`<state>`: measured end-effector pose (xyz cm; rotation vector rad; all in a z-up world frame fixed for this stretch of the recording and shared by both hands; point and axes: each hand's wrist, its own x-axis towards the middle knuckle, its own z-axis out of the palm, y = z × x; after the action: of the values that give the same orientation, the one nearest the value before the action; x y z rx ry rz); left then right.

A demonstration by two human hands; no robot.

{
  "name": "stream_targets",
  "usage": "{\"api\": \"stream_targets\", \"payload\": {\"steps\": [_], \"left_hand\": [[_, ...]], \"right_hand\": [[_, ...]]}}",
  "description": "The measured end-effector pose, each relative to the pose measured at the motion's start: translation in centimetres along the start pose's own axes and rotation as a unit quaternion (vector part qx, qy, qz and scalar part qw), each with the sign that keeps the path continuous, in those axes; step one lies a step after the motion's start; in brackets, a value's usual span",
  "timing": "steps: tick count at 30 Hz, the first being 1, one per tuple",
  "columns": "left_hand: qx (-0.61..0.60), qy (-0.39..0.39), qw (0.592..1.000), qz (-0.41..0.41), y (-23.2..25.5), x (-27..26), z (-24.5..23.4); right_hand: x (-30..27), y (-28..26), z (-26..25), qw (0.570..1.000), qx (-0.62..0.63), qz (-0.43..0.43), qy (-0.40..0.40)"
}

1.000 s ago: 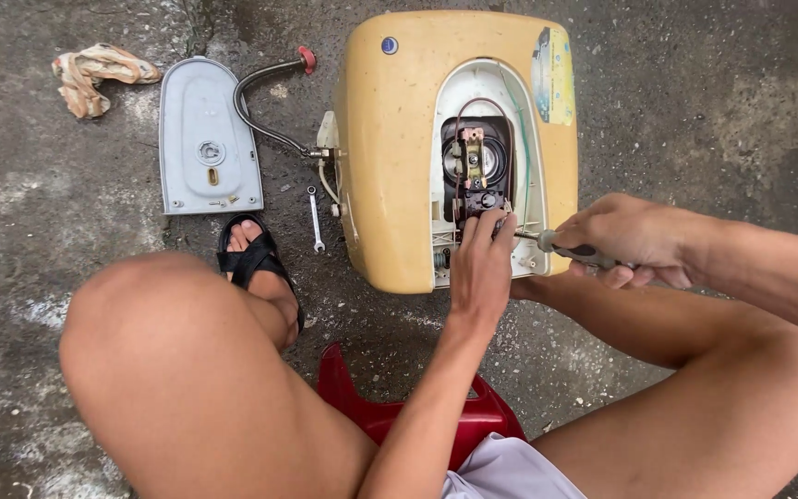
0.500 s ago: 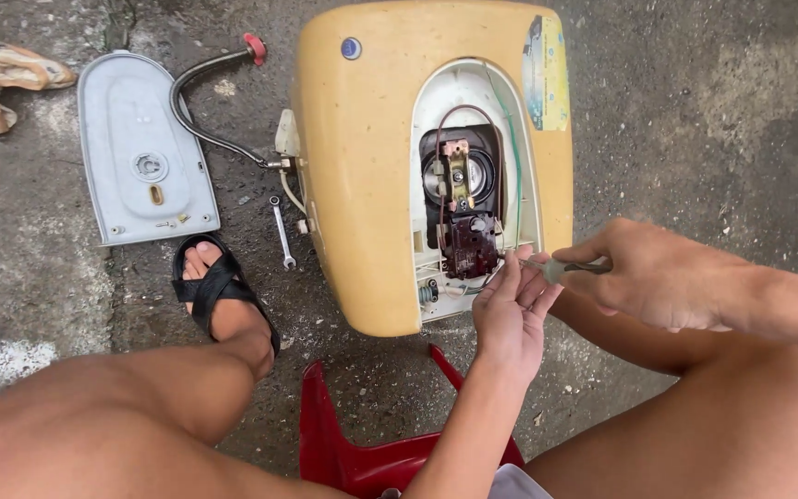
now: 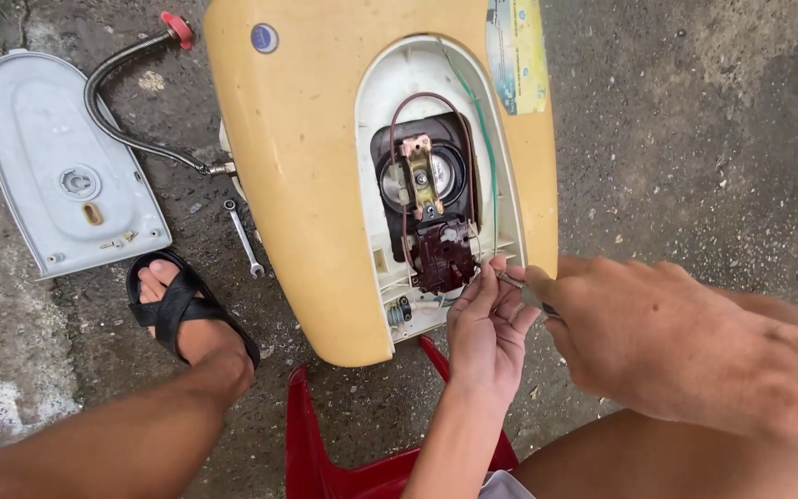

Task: The person sits on a red stool and works on the internal components of a yellow appliance, likely a water heater. They use a screwdriver to tighten screws on the wiring and a cylindrical component inside the open casing.

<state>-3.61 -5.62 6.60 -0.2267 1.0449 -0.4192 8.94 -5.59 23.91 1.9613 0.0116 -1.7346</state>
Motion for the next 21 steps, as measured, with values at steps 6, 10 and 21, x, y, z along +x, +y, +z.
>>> {"api": "stream_targets", "payload": {"steps": [6, 10, 21], "left_hand": [[-0.121, -0.003, 0.993, 0.002, -0.4, 0.0, 0.1], [-0.135, -0.037, 0.990, -0.006, -0.6, 0.2, 0.0], [-0.022, 0.082, 0.996, -0.017, 1.3, -2.2, 4.2]], "right_hand": [[0.5, -1.2, 0.1, 0.981, -0.186, -0.055, 0.002], [0.6, -1.5, -0.7, 0.968, -0.239, -0.076, -0.006], [-0.5, -0.1, 2.0, 0.991, -0.033, -0.069, 0.113]]}}
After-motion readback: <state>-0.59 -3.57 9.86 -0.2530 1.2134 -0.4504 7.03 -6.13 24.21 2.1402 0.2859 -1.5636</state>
